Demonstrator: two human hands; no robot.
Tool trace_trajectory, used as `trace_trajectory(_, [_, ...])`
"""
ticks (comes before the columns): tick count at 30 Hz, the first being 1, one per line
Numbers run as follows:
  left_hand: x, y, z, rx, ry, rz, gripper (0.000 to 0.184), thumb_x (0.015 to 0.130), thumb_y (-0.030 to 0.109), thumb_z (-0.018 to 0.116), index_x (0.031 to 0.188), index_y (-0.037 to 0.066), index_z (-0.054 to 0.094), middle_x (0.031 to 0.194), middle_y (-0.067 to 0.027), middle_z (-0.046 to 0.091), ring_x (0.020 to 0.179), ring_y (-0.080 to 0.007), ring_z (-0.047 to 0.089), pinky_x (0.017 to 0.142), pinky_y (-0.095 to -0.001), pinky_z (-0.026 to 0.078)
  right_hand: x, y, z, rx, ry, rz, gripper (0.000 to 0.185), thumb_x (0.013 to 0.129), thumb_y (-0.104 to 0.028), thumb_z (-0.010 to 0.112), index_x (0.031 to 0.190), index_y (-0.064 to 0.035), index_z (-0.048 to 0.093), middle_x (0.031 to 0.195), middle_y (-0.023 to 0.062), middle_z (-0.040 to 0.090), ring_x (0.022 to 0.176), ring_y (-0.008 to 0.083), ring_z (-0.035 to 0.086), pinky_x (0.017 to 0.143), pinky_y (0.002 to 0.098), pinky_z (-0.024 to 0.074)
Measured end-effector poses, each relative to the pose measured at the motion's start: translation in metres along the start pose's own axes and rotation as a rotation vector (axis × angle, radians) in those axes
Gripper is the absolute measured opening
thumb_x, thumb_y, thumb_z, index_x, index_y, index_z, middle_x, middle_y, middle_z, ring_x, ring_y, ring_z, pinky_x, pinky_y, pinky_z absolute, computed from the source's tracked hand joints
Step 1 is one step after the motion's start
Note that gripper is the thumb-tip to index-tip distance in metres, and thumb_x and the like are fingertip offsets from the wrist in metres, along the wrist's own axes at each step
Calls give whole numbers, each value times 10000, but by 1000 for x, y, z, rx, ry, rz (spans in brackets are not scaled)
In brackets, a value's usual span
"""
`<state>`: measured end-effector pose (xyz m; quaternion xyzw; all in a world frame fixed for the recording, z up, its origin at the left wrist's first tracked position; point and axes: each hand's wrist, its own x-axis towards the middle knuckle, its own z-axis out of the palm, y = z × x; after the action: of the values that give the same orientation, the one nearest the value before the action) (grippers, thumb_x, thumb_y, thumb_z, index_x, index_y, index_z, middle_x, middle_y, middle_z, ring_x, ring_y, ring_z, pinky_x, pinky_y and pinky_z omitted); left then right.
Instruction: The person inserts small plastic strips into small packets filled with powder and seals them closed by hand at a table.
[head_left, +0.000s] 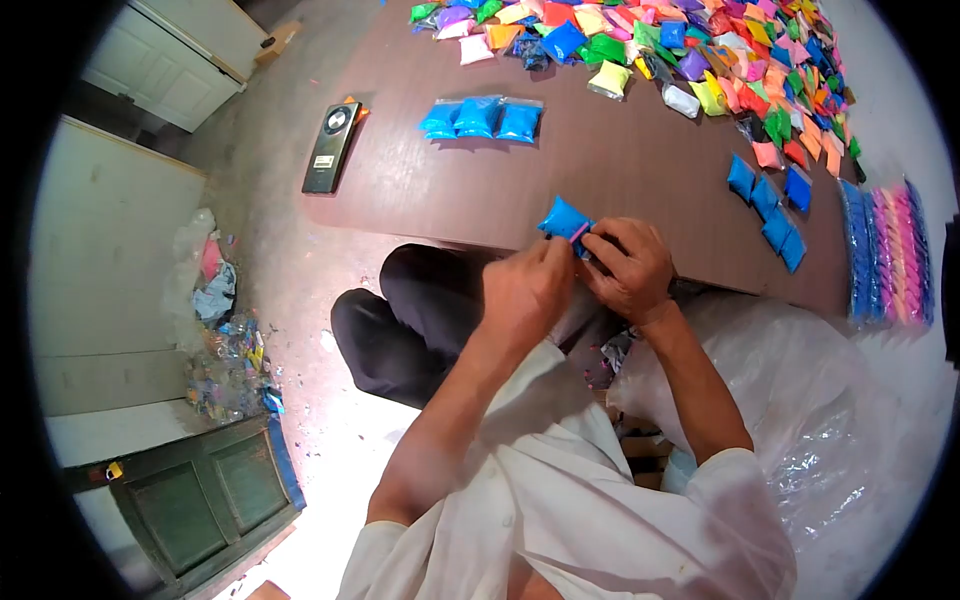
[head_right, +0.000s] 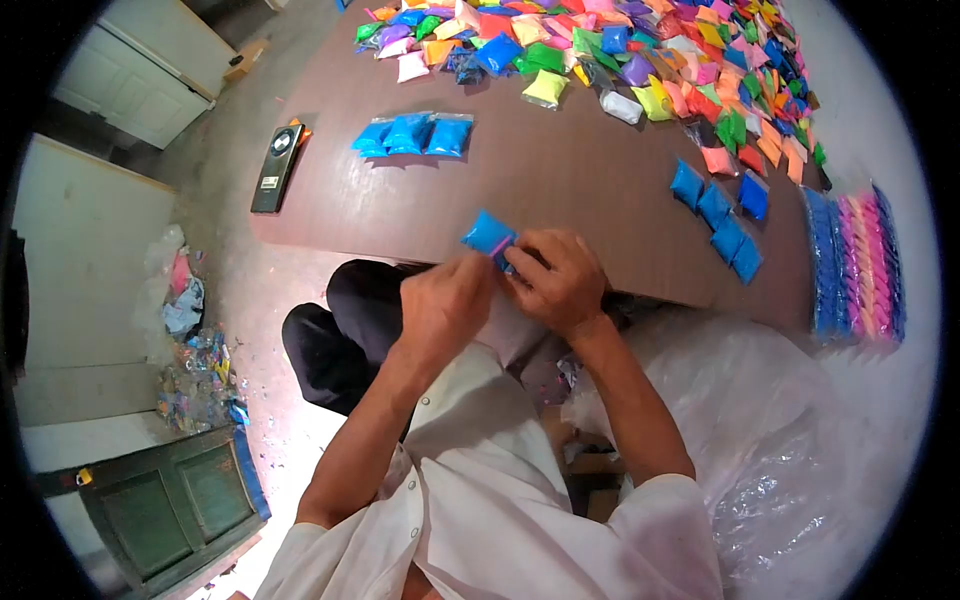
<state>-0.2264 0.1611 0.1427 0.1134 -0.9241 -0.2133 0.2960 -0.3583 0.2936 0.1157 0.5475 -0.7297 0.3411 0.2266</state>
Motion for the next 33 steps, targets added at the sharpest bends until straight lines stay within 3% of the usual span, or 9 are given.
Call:
trace_trajectory(7, [20,-37,-18,32,-28,-178,114,901,111,701,812,83,636,726,-130,670,661,-356,684,573,-455,527,2,-5,2,32,35,-7,267,698,-140,851,949,-129,763,1011,14,697,908,232,682,752,372,533])
trace_trajectory(9, [20,-25,-14,-64,-7,-155,116,890,88,694,789,72,638,722,-135,665,672,-362,682,584,-460,525,-2,-6,0,41,25,11,262,703,-125,845,953,-127,766,1007,15,700,900,231,683,743,371,531])
trace_trajectory(11, [21,-13,-9,-108,-57,22,112,875,82,692,775,61,645,725,-137,664,688,-367,680,583,-467,519,-3,-4,-1,61,-30,34,248,717,-91,828,957,-122,769,989,18,700,870,231,682,728,368,526])
trace_trajectory(19, [50,-58,-22,-63,-226,-164,107,885,112,708,832,21,690,781,-180,696,710,-381,688,632,-450,537,3,-6,-4,135,-64,118,244,739,-32,795,973,-97,767,1019,38,711,847,234,683,718,369,532])
trace_trajectory(22, [46,-71,-29,-254,-222,-260,120,912,100,729,924,-20,728,814,-196,718,673,-327,694,631,-378,534,3,-9,-1,151,-71,257,250,768,11,757,1004,-73,766,1042,68,705,878,244,693,751,362,555])
trace_trajectory(27, [39,-86,-36,-400,-221,-350,101,927,82,721,937,-18,734,789,-161,716,638,-247,674,599,-327,508,13,-10,2,197,-46,466,272,806,71,674,1047,-26,753,1106,145,685,944,267,699,803,348,575])
trace_trajectory(31, [42,-102,-33,-593,-192,-409,95,932,81,721,939,-11,741,745,-115,695,605,-166,636,564,-294,484,14,-2,2,178,-180,463,309,843,83,555,1088,7,727,1156,204,660,983,304,681,829,382,565])
trace_trajectory(33, [44,-108,-34,-606,-185,-397,74,920,67,730,927,-5,742,738,-102,693,587,-156,624,542,-287,472,16,-2,4,119,-161,327,298,875,38,530,1108,24,715,1148,219,656,970,340,672,843,419,559])
